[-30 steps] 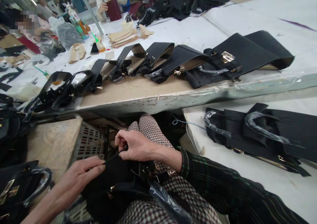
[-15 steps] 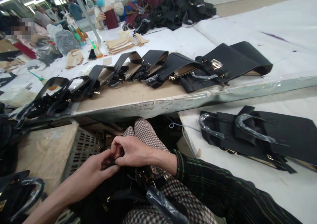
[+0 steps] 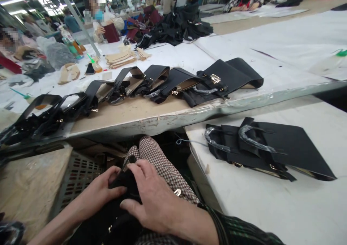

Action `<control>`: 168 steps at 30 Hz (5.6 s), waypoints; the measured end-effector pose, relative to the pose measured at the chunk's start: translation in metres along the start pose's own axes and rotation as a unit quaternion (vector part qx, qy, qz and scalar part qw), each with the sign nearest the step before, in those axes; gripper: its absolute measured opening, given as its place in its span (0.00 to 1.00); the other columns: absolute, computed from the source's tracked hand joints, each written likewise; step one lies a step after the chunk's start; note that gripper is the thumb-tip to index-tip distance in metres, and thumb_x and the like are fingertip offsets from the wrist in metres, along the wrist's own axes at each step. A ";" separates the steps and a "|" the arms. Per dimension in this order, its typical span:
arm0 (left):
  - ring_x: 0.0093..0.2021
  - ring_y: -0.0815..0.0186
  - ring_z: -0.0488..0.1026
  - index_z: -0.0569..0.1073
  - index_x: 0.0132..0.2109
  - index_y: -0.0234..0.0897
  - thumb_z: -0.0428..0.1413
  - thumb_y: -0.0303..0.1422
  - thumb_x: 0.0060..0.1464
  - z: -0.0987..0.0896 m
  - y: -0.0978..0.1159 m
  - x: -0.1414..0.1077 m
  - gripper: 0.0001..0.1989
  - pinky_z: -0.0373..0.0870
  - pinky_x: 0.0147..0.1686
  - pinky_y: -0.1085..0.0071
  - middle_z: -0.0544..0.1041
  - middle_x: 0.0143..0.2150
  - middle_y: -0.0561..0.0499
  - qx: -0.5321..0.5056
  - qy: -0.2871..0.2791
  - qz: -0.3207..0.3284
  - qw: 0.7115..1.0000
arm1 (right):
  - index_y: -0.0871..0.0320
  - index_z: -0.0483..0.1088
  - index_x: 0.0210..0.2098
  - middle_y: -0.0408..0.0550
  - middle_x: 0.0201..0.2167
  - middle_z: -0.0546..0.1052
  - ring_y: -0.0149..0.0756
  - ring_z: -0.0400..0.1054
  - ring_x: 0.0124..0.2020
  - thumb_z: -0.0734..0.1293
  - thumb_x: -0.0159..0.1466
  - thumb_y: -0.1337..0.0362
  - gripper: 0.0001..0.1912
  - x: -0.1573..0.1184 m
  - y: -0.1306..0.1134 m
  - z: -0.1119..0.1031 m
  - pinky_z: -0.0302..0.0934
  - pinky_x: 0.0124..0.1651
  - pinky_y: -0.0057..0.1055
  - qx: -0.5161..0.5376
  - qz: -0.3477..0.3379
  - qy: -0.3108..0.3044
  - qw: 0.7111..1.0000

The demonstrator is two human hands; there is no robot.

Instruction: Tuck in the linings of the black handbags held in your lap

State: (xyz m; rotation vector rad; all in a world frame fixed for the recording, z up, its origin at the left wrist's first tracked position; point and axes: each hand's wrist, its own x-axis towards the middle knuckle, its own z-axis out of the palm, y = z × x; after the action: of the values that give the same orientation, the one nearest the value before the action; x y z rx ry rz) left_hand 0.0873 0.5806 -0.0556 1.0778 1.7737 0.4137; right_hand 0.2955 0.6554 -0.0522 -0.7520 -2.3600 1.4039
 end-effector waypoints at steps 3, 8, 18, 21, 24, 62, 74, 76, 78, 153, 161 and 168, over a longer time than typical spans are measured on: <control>0.39 0.58 0.76 0.73 0.41 0.37 0.58 0.36 0.47 -0.007 0.007 -0.002 0.13 0.69 0.36 0.69 0.81 0.37 0.51 0.021 -0.003 -0.005 1.000 | 0.53 0.55 0.63 0.50 0.49 0.67 0.40 0.64 0.48 0.69 0.61 0.64 0.34 -0.002 0.010 -0.004 0.62 0.54 0.41 0.036 0.050 0.013 0.998; 0.37 0.58 0.76 0.74 0.38 0.36 0.56 0.35 0.46 -0.044 0.009 -0.024 0.11 0.69 0.35 0.69 0.80 0.35 0.51 0.073 0.016 -0.030 0.997 | 0.51 0.51 0.65 0.42 0.38 0.68 0.33 0.64 0.39 0.69 0.60 0.68 0.37 -0.004 0.019 -0.050 0.62 0.45 0.33 0.157 0.044 -0.056 0.985; 0.66 0.61 0.61 0.55 0.67 0.50 0.48 0.20 0.45 -0.048 0.008 -0.029 0.42 0.55 0.66 0.60 0.65 0.66 0.51 0.057 -0.058 0.118 0.990 | 0.55 0.60 0.61 0.47 0.48 0.70 0.36 0.66 0.50 0.75 0.55 0.66 0.37 -0.005 0.065 -0.044 0.59 0.58 0.39 0.349 0.066 -0.117 0.927; 0.68 0.59 0.59 0.56 0.67 0.55 0.53 0.24 0.53 -0.046 0.012 -0.016 0.37 0.54 0.67 0.58 0.62 0.69 0.52 0.073 -0.086 0.142 0.983 | 0.56 0.64 0.58 0.48 0.49 0.72 0.39 0.67 0.51 0.76 0.55 0.63 0.33 -0.008 0.068 -0.045 0.61 0.57 0.40 0.317 0.082 -0.094 0.940; 0.63 0.58 0.65 0.67 0.59 0.57 0.60 0.34 0.55 -0.043 0.014 -0.004 0.26 0.62 0.63 0.65 0.67 0.65 0.55 0.124 -0.090 0.150 0.977 | 0.56 0.68 0.55 0.47 0.48 0.74 0.39 0.68 0.50 0.77 0.54 0.61 0.31 -0.011 0.067 -0.049 0.62 0.56 0.39 0.274 0.087 -0.065 0.955; 0.46 0.60 0.74 0.73 0.29 0.41 0.54 0.41 0.59 0.002 0.013 0.041 0.13 0.65 0.46 0.69 0.79 0.45 0.52 0.116 0.099 0.128 0.980 | 0.56 0.79 0.38 0.47 0.40 0.78 0.38 0.71 0.43 0.66 0.67 0.56 0.12 -0.032 0.068 -0.020 0.64 0.48 0.33 0.246 0.079 0.123 0.958; 0.45 0.63 0.73 0.72 0.29 0.40 0.55 0.41 0.60 0.004 0.015 0.041 0.14 0.63 0.45 0.70 0.78 0.44 0.54 0.116 0.097 0.147 0.978 | 0.57 0.78 0.38 0.46 0.38 0.78 0.35 0.70 0.40 0.67 0.67 0.59 0.10 -0.033 0.071 -0.019 0.62 0.45 0.30 0.247 0.109 0.130 0.954; 0.45 0.62 0.73 0.72 0.30 0.41 0.55 0.42 0.60 0.004 0.014 0.042 0.14 0.63 0.46 0.69 0.78 0.44 0.54 0.124 0.097 0.142 0.977 | 0.57 0.77 0.38 0.45 0.37 0.78 0.35 0.70 0.40 0.67 0.67 0.59 0.09 -0.033 0.071 -0.021 0.62 0.45 0.30 0.237 0.113 0.124 0.957; 0.46 0.61 0.73 0.73 0.30 0.41 0.55 0.43 0.60 0.004 0.014 0.043 0.14 0.63 0.46 0.68 0.78 0.43 0.54 0.135 0.096 0.138 0.977 | 0.57 0.77 0.38 0.45 0.37 0.77 0.35 0.70 0.40 0.66 0.68 0.60 0.10 -0.033 0.070 -0.022 0.62 0.44 0.29 0.226 0.111 0.118 0.961; 0.49 0.61 0.74 0.74 0.32 0.42 0.59 0.40 0.57 -0.010 0.004 -0.001 0.09 0.64 0.51 0.66 0.77 0.51 0.50 0.127 0.163 0.170 0.964 | 0.58 0.77 0.35 0.42 0.24 0.72 0.29 0.60 0.25 0.62 0.66 0.67 0.10 0.071 0.037 -0.029 0.49 0.31 0.25 -0.073 -0.087 -0.124 0.986; 0.47 0.58 0.76 0.69 0.24 0.39 0.60 0.44 0.55 -0.011 0.010 -0.026 0.18 0.67 0.47 0.66 0.80 0.48 0.49 0.102 0.149 0.124 0.976 | 0.60 0.76 0.32 0.44 0.25 0.73 0.30 0.62 0.27 0.63 0.64 0.70 0.09 0.053 0.011 -0.050 0.51 0.32 0.25 -0.118 -0.079 -0.147 0.979; 0.51 0.56 0.74 0.68 0.26 0.38 0.62 0.40 0.52 -0.010 0.006 -0.013 0.15 0.67 0.48 0.66 0.79 0.49 0.46 -0.019 0.060 0.085 0.994 | 0.60 0.75 0.27 0.44 0.22 0.73 0.30 0.60 0.24 0.64 0.62 0.69 0.10 0.049 0.006 -0.059 0.49 0.28 0.26 -0.160 -0.068 -0.187 0.967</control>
State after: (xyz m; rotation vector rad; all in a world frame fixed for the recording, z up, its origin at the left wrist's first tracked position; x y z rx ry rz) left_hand 0.0835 0.5752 -0.0395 1.2025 1.7780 0.6258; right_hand 0.2859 0.7284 -0.0293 -0.4100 -2.9139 1.2075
